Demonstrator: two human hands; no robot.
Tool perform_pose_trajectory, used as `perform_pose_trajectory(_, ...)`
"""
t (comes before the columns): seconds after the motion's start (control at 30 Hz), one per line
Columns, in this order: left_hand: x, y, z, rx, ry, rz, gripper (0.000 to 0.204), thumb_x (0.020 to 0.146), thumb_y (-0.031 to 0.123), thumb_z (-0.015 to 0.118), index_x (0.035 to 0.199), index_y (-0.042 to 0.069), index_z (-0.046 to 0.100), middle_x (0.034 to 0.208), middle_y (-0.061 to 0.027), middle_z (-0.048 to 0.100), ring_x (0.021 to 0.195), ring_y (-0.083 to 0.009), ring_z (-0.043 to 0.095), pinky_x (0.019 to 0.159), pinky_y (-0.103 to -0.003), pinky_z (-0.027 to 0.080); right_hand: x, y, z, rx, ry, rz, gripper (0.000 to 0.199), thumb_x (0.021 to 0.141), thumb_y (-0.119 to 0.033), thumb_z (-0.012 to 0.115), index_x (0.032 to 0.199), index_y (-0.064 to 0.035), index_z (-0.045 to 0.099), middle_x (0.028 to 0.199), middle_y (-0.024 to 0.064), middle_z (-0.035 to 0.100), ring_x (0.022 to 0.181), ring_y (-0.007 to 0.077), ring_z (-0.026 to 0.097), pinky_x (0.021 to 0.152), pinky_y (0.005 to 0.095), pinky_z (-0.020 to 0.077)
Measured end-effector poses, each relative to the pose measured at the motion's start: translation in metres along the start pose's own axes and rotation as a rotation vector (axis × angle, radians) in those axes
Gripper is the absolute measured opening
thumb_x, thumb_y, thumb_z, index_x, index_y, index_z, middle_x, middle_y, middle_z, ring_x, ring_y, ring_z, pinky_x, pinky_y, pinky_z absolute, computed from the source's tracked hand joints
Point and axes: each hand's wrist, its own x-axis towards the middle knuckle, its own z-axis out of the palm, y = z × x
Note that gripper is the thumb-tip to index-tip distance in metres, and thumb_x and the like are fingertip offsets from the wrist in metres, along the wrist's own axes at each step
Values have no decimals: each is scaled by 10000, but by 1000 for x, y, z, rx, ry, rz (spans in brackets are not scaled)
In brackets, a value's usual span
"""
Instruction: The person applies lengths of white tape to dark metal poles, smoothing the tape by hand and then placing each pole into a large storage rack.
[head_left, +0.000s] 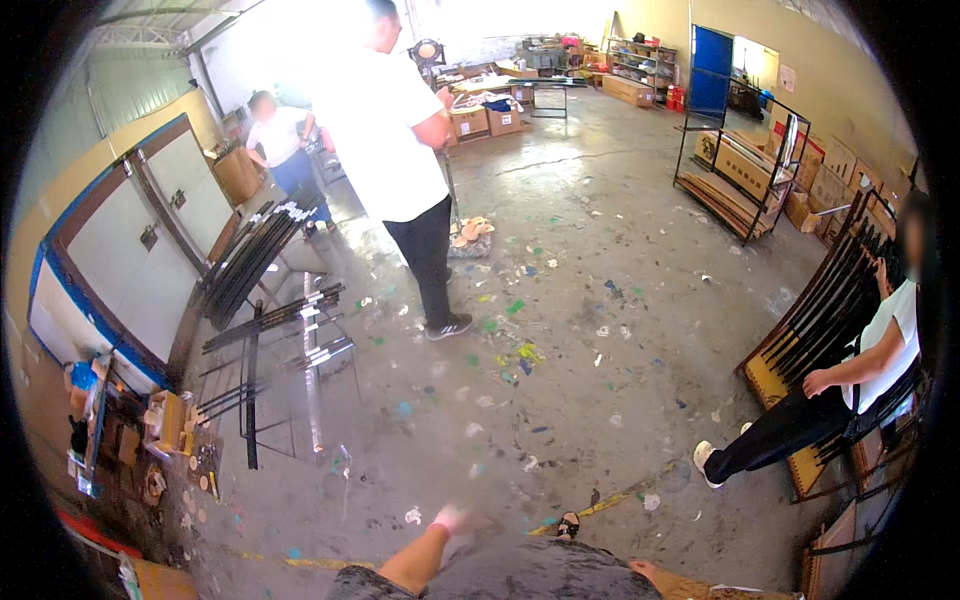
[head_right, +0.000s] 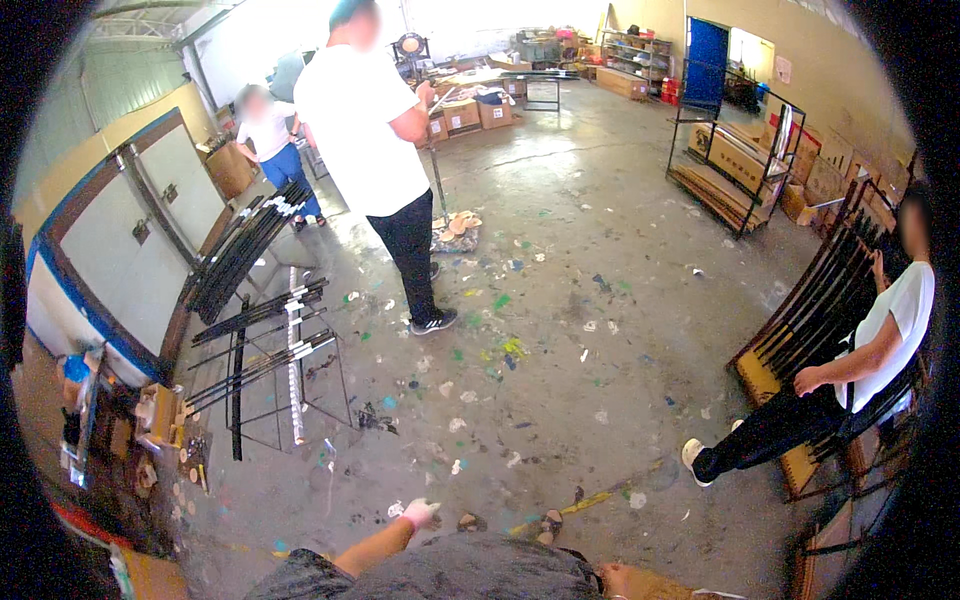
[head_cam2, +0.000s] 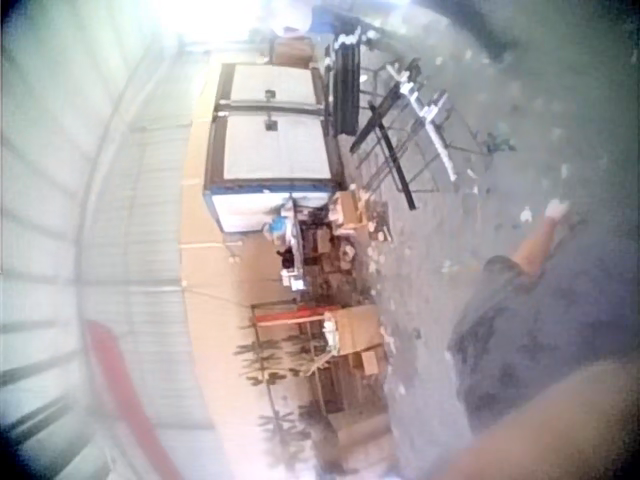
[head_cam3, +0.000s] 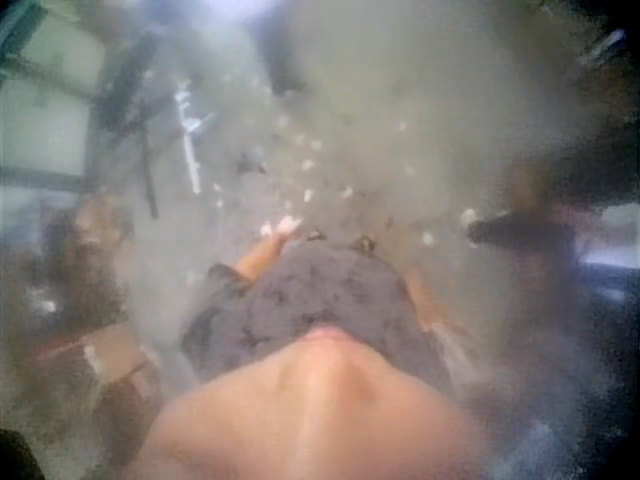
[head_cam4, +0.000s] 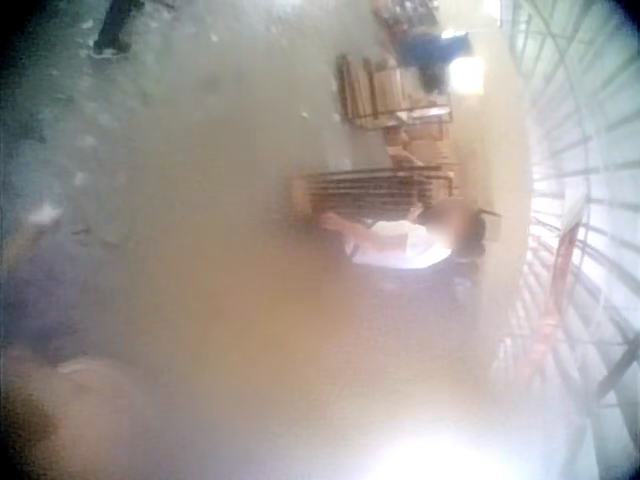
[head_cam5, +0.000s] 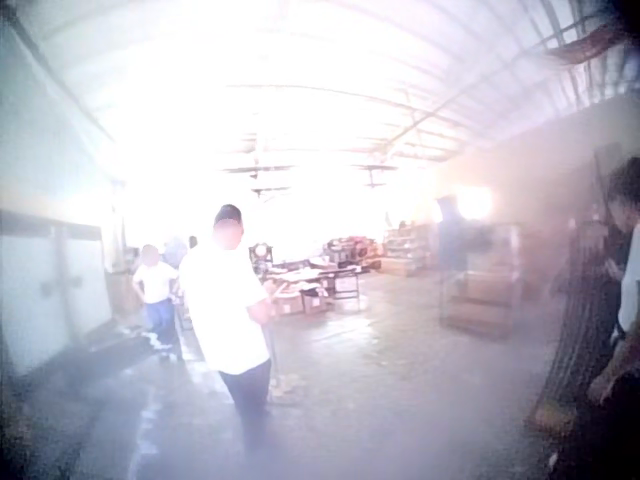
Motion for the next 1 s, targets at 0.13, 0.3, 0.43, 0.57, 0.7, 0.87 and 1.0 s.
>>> perform_pose_trajectory(0.13,-58,-22,-19,-217,106,-396,395,787,302,604,1002,-29,604,897,-155,641,759,-235,640,639,-353,512,5,7,1,-15,-36,7,165,758,-142,607,816,11,630,639,90,615,548,167,580,507,297,465)
perform_pose_trajectory(0.3,-122,74,-41,4,185,-253,372,808,256,581,1036,-38,572,891,-156,635,739,-253,637,630,-358,514,11,9,-3,18,-22,26,141,755,-134,607,782,3,627,617,86,602,526,167,563,478,301,448)
perform_pose_trajectory(0.43,-83,87,-31,-402,97,-364,393,814,238,569,1098,-32,532,908,-161,632,765,-268,634,627,-372,514,14,15,0,98,22,21,125,753,-127,607,755,-3,626,600,83,592,509,167,550,455,303,433)
perform_pose_trajectory(0.57,-53,61,-18,-287,-4,-144,345,864,212,539,1077,-46,451,874,-214,612,699,-323,639,588,-434,541,58,3,17,250,-8,15,118,772,-113,599,840,-17,610,656,84,602,538,168,566,472,298,455)
perform_pose_trajectory(0.7,-8,28,-2,-120,5,-73,355,855,246,557,1037,-48,476,828,-184,617,677,-298,640,578,-409,540,77,-5,22,288,-45,-102,104,786,-112,593,846,-27,594,653,71,586,507,159,546,438,275,438)
perform_pose_trajectory(0.87,-59,73,-11,148,24,-22,332,850,247,560,999,-43,498,771,-152,616,648,-272,633,519,-384,513,86,7,24,249,-24,-61,95,782,-117,594,813,-28,605,623,70,580,492,152,536,428,272,428)
perform_pose_trajectory(1.0,-47,15,-26,-160,-8,-277,334,833,237,572,1006,-37,496,786,-169,609,664,-280,623,521,-397,494,85,21,36,278,-82,-17,94,764,-96,596,774,-5,614,610,70,583,509,164,551,449,281,448)
